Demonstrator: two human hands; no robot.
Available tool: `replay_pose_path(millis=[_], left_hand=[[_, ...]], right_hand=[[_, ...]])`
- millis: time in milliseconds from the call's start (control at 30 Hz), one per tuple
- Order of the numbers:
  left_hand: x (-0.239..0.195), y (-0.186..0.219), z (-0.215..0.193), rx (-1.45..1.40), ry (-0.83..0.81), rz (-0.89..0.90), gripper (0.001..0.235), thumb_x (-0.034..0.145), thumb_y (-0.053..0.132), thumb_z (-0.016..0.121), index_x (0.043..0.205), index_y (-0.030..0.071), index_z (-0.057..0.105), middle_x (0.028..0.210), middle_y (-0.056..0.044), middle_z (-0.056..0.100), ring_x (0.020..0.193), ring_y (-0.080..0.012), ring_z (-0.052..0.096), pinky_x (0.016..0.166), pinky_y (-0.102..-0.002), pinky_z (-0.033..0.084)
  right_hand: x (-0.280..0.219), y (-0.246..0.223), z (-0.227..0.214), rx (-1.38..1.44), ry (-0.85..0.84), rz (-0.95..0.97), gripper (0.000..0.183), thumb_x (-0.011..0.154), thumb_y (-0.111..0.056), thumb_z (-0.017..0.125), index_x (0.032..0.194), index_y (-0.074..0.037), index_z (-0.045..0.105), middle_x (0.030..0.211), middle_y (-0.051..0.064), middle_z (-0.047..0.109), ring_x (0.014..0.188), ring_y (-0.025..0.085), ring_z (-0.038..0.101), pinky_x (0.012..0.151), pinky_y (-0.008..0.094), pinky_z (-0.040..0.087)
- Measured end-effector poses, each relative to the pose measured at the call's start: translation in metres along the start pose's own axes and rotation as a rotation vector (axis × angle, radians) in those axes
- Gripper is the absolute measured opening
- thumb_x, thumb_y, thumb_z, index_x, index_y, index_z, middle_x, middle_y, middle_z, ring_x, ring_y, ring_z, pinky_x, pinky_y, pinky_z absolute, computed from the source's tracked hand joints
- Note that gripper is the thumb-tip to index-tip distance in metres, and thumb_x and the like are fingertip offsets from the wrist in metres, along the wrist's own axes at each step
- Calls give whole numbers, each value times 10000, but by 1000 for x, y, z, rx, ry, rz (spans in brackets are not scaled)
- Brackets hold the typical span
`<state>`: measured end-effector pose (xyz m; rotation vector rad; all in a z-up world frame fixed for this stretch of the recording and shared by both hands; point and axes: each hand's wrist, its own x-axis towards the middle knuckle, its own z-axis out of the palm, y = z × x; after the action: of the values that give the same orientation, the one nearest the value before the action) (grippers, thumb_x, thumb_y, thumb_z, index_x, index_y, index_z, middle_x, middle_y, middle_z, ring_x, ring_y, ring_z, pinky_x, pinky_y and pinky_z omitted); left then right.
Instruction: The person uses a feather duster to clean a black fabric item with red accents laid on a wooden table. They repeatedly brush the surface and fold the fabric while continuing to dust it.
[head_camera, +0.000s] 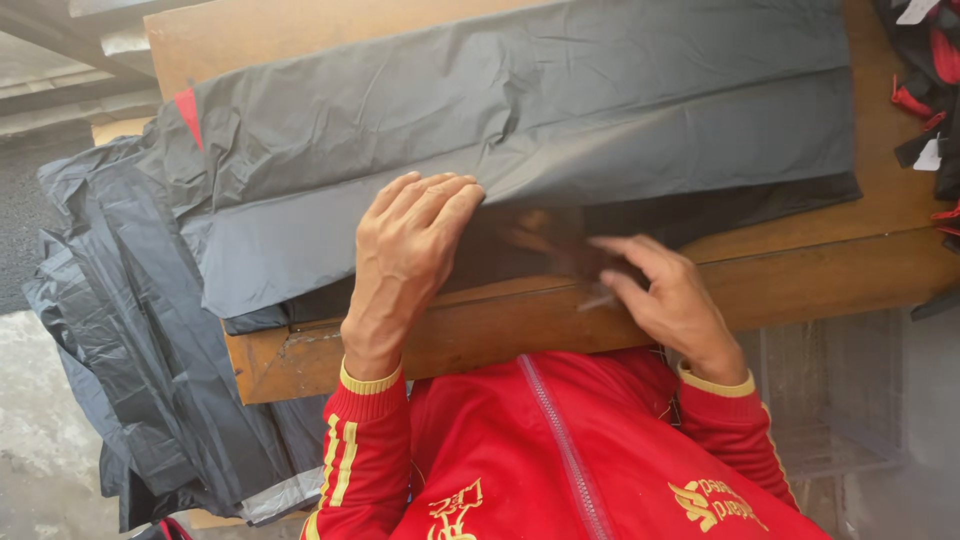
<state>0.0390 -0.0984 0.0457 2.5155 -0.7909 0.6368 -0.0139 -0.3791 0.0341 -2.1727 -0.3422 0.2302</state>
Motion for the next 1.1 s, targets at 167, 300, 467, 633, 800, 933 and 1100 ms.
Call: replay_pose_path(millis=[167, 300, 467, 633, 800, 933, 1100], left_hand=[[3, 7, -12, -11, 28, 17, 156, 969, 68, 520, 1007, 102, 668, 967, -45, 678, 954, -213, 669, 928, -349, 484], [-5, 9, -5, 5, 55, 9, 144, 967, 91, 524, 994, 122, 662, 983, -31, 668, 979, -197, 661, 941, -348, 481], [-8, 11, 1, 15, 81, 9, 148, 968, 109, 511, 993, 140, 653, 963, -21, 658, 966, -188, 657, 935, -342, 482], [-14, 12, 1, 10, 96, -21, 159, 979, 110, 486, 997, 140, 642, 970, -21, 649, 965, -190, 653, 904, -337, 497], [-18, 16, 8, 2, 111, -40, 161, 992, 113, 461, 982, 142, 619, 958, -7, 630, 943, -181, 643, 877, -335, 509], [-22, 12, 8, -17, 84, -49, 157, 987, 131, 469, 993, 136, 625, 961, -18, 636, 957, -196, 650, 877, -342, 511], [-27, 8, 6, -49, 77, -51, 166, 983, 117, 476, 971, 122, 641, 967, -23, 644, 956, -204, 658, 868, -341, 512]], right_hand=[[-10, 89, 14, -481, 411, 239, 233, 911, -51, 583, 1133, 8, 618, 911, 194, 538, 862, 406, 584, 782, 484, 472], [4, 77, 41, -738, 316, 257, 222, 806, 13, 588, 1017, 24, 655, 902, 173, 579, 798, 354, 640, 725, 418, 538], [36, -56, 90, -454, -155, -125, 225, 837, -131, 509, 993, -110, 669, 892, 94, 612, 868, 326, 660, 722, 427, 562], [71, -90, 144, -586, 11, 496, 284, 809, -63, 533, 1001, -74, 741, 958, 152, 699, 1050, 307, 623, 1036, 337, 443], [82, -63, 152, -357, -189, 244, 257, 748, -132, 597, 962, -98, 735, 908, 134, 707, 970, 335, 644, 898, 410, 498], [87, -40, 140, -219, -275, 116, 254, 711, -173, 635, 938, -112, 732, 878, 123, 711, 922, 351, 656, 816, 454, 531], [61, -23, 98, -321, -220, -25, 204, 802, -302, 612, 966, -230, 709, 912, 65, 722, 882, 300, 693, 764, 434, 574]])
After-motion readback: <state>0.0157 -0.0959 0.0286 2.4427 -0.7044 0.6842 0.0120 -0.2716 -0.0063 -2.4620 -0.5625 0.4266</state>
